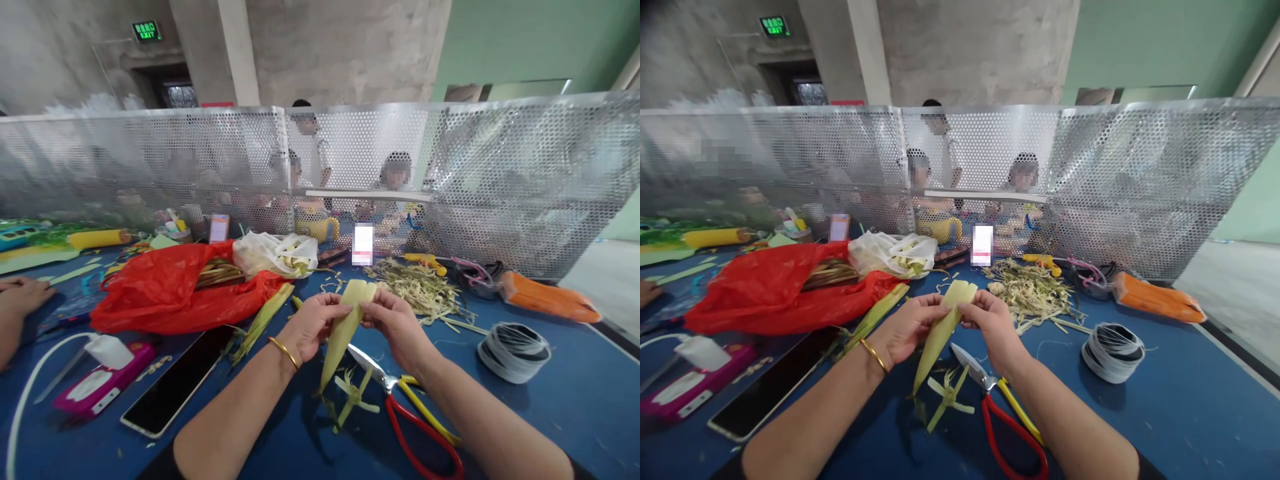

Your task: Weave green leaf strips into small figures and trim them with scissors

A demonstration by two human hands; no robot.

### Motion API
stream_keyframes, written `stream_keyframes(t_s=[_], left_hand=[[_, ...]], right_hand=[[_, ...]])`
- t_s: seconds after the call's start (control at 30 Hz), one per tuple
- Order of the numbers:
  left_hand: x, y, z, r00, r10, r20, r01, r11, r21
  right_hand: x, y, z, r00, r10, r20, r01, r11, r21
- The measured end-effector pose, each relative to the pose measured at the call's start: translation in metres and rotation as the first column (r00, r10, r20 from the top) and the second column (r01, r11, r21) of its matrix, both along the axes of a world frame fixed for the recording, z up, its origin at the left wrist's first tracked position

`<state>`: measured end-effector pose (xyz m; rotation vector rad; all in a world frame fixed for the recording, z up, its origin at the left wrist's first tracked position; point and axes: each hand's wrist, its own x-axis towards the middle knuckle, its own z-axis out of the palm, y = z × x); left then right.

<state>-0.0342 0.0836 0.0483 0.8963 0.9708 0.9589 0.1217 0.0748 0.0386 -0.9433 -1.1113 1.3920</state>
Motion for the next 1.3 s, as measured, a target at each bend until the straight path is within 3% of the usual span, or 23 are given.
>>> stream_keyframes(t_s=[0.43, 0.77, 1.0, 1.1, 1.3], left_hand=[[0.0, -0.002, 0.005, 0.995, 0.035, -0.097, -0.03, 0.998, 0.057], [0.001, 0.001, -0.003, 0.987, 0.033, -0.155, -0.003, 0.983, 0.184], [0.002, -0.001, 0.0, 0.996, -0.085, -0.013, 0.085, 0.995, 0.047], [0.005, 0.0, -0.004, 0.998, -0.042, 0.039, 0.04, 0.997, 0.06], [0.01, -0.001, -0.007, 0.996, 0.045, -0.071, -0.033, 0.987, 0.159]], right_hand=[[-0.001, 0.0, 0.0, 0.995, 0.001, -0.101, -0.005, 0.999, -0.045], [-0.002, 0.001, 0.0, 0.994, -0.079, -0.077, 0.074, 0.995, -0.066], [-0.002, 0.001, -0.002, 0.995, -0.095, -0.021, 0.095, 0.995, -0.024], [-0.004, 0.0, -0.004, 0.998, -0.057, 0.04, 0.057, 0.998, -0.004], [-0.006, -0.003, -0.001, 0.997, -0.053, 0.061, 0.054, 0.998, -0.011]])
